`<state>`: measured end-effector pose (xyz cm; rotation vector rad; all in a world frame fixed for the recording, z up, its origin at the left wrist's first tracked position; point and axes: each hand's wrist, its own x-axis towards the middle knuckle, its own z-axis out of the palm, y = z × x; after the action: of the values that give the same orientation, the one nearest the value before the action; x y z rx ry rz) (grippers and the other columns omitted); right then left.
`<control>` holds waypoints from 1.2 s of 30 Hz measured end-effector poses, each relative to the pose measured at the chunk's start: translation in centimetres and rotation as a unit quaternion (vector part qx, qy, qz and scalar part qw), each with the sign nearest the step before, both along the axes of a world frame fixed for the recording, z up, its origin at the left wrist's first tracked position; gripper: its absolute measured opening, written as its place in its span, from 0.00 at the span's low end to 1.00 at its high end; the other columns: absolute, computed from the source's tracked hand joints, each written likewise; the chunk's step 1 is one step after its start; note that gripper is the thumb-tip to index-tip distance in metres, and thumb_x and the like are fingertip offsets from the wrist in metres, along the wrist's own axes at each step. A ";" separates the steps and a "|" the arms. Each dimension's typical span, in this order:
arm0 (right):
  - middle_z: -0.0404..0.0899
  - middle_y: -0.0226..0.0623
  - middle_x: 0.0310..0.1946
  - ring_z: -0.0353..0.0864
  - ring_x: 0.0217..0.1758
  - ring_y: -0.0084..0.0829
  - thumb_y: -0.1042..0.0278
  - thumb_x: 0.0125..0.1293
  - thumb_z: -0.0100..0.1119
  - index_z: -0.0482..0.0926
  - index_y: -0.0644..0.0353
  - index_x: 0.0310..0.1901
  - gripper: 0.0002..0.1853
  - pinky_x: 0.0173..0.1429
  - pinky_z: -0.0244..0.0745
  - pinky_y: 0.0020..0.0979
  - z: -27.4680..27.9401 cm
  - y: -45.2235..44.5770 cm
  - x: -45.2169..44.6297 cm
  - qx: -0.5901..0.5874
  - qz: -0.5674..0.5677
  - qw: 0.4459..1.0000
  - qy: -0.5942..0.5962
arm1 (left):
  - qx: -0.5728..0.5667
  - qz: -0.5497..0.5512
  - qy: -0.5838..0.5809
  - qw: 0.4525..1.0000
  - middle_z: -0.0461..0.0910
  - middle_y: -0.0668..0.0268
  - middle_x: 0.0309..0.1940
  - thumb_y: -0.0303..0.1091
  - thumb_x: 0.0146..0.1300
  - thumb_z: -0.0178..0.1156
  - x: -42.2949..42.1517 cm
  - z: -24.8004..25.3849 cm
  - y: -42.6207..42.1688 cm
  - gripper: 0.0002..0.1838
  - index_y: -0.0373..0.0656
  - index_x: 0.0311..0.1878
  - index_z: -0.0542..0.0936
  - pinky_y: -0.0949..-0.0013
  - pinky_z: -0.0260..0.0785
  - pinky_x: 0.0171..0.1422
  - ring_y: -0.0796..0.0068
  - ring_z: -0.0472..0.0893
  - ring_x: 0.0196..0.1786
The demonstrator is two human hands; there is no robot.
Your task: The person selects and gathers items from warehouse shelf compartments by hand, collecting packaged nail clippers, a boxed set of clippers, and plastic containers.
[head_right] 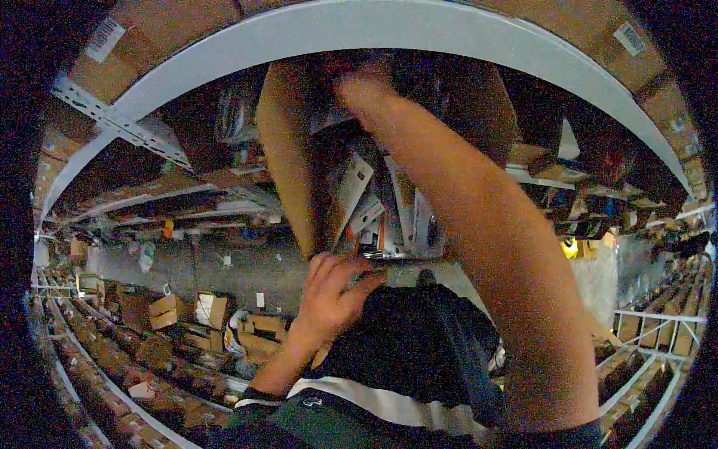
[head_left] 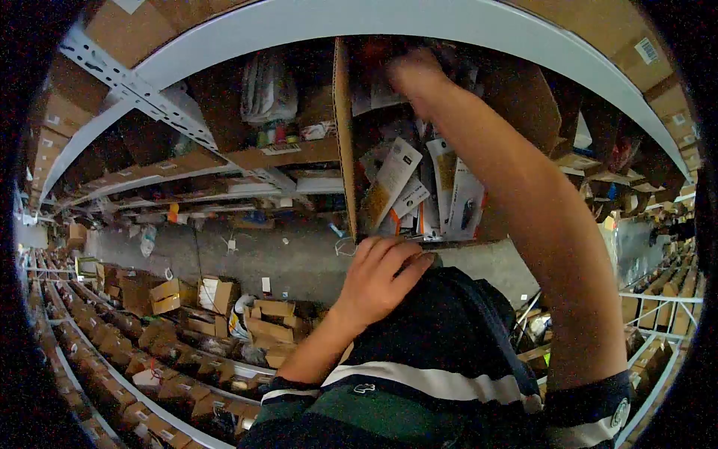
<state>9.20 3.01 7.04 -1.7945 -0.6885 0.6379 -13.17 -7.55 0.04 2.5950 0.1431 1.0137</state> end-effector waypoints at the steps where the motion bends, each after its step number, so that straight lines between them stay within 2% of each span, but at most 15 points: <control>1: 0.78 0.47 0.44 0.77 0.46 0.42 0.72 0.53 0.55 0.76 0.67 0.46 0.17 0.51 0.71 0.38 -0.1 0.3 0.5 -0.010 0.016 1.000 0.000 | 0.003 0.000 -0.001 1.000 0.76 0.66 0.39 0.30 0.47 0.58 0.2 0.1 0.2 0.12 0.45 0.38 0.80 0.64 0.65 0.48 0.67 0.75 0.43; 4: 0.78 0.45 0.39 0.76 0.39 0.36 0.72 0.54 0.52 0.77 0.66 0.44 0.16 0.44 0.71 0.37 -0.3 -0.2 0.8 -0.011 0.075 0.994 -0.074 | -0.024 0.005 0.020 1.000 0.76 0.65 0.39 0.30 0.47 0.58 0.6 0.2 0.6 0.12 0.43 0.38 0.80 0.65 0.64 0.47 0.67 0.75 0.41; 6: 0.79 0.45 0.43 0.78 0.41 0.34 0.69 0.54 0.56 0.76 0.67 0.47 0.19 0.45 0.72 0.34 0.1 -1.2 -0.4 -0.091 0.115 0.980 -0.134 | -0.007 0.003 0.005 1.000 0.76 0.65 0.39 0.29 0.48 0.58 0.9 -0.1 0.9 0.11 0.43 0.38 0.80 0.65 0.64 0.45 0.66 0.75 0.40; 7: 0.78 0.49 0.45 0.78 0.44 0.37 0.68 0.53 0.58 0.76 0.68 0.47 0.20 0.47 0.73 0.35 -0.2 -1.3 -0.1 -0.049 0.168 0.970 -0.169 | -0.005 0.002 0.004 1.000 0.76 0.65 0.39 0.29 0.48 0.58 0.9 -0.2 1.0 0.11 0.43 0.38 0.80 0.65 0.64 0.45 0.66 0.75 0.40; 8: 0.78 0.49 0.45 0.78 0.44 0.37 0.68 0.53 0.58 0.76 0.68 0.47 0.20 0.47 0.73 0.35 -0.1 -1.1 0.0 -0.048 0.169 0.970 -0.170 | -0.001 0.005 -0.002 1.000 0.76 0.65 0.40 0.29 0.48 0.58 0.9 -0.2 0.8 0.11 0.42 0.37 0.79 0.65 0.64 0.45 0.66 0.75 0.40; 9: 0.78 0.50 0.45 0.79 0.45 0.39 0.67 0.53 0.58 0.77 0.68 0.47 0.19 0.48 0.73 0.36 0.1 -0.6 0.3 -0.133 0.248 0.915 -0.289 | 0.003 0.006 -0.008 1.000 0.76 0.65 0.40 0.28 0.48 0.58 0.9 -0.3 0.8 0.10 0.42 0.37 0.79 0.65 0.65 0.45 0.66 0.75 0.40; 12: 0.77 0.52 0.45 0.79 0.46 0.41 0.67 0.53 0.58 0.77 0.68 0.46 0.19 0.49 0.74 0.37 -1.5 1.2 1.7 -0.244 0.342 0.797 -0.434 | -0.005 0.008 -0.018 1.000 0.76 0.64 0.40 0.29 0.48 0.58 1.0 -0.2 0.9 0.10 0.42 0.37 0.79 0.65 0.65 0.44 0.66 0.75 0.40; 16: 0.77 0.53 0.45 0.79 0.46 0.42 0.66 0.53 0.58 0.77 0.68 0.46 0.19 0.50 0.74 0.37 -2.1 1.5 2.2 -0.305 0.373 0.747 -0.458 | -0.047 0.034 -0.015 0.998 0.76 0.65 0.41 0.29 0.48 0.59 1.0 0.3 0.8 0.11 0.43 0.37 0.80 0.65 0.65 0.44 0.66 0.75 0.40; 18: 0.77 0.53 0.45 0.79 0.46 0.42 0.66 0.53 0.58 0.77 0.67 0.46 0.19 0.50 0.74 0.37 -2.0 1.4 2.6 -0.314 0.380 0.740 -0.459 | -0.013 0.017 -0.004 1.000 0.76 0.65 0.41 0.29 0.47 0.59 0.8 0.0 0.9 0.12 0.44 0.38 0.80 0.65 0.65 0.44 0.66 0.75 0.40; 36: 0.77 0.54 0.45 0.78 0.48 0.45 0.66 0.53 0.58 0.76 0.65 0.48 0.20 0.51 0.73 0.39 -1.4 1.4 3.0 -0.338 0.405 0.705 -0.473 | -0.011 0.034 0.019 0.999 0.76 0.66 0.43 0.28 0.46 0.57 1.2 -0.6 0.4 0.12 0.46 0.38 0.79 0.64 0.62 0.45 0.67 0.74 0.41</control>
<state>12.20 4.45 5.67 -2.4583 -2.2859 0.4957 -11.97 -7.19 -0.56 2.6070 0.2527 0.9820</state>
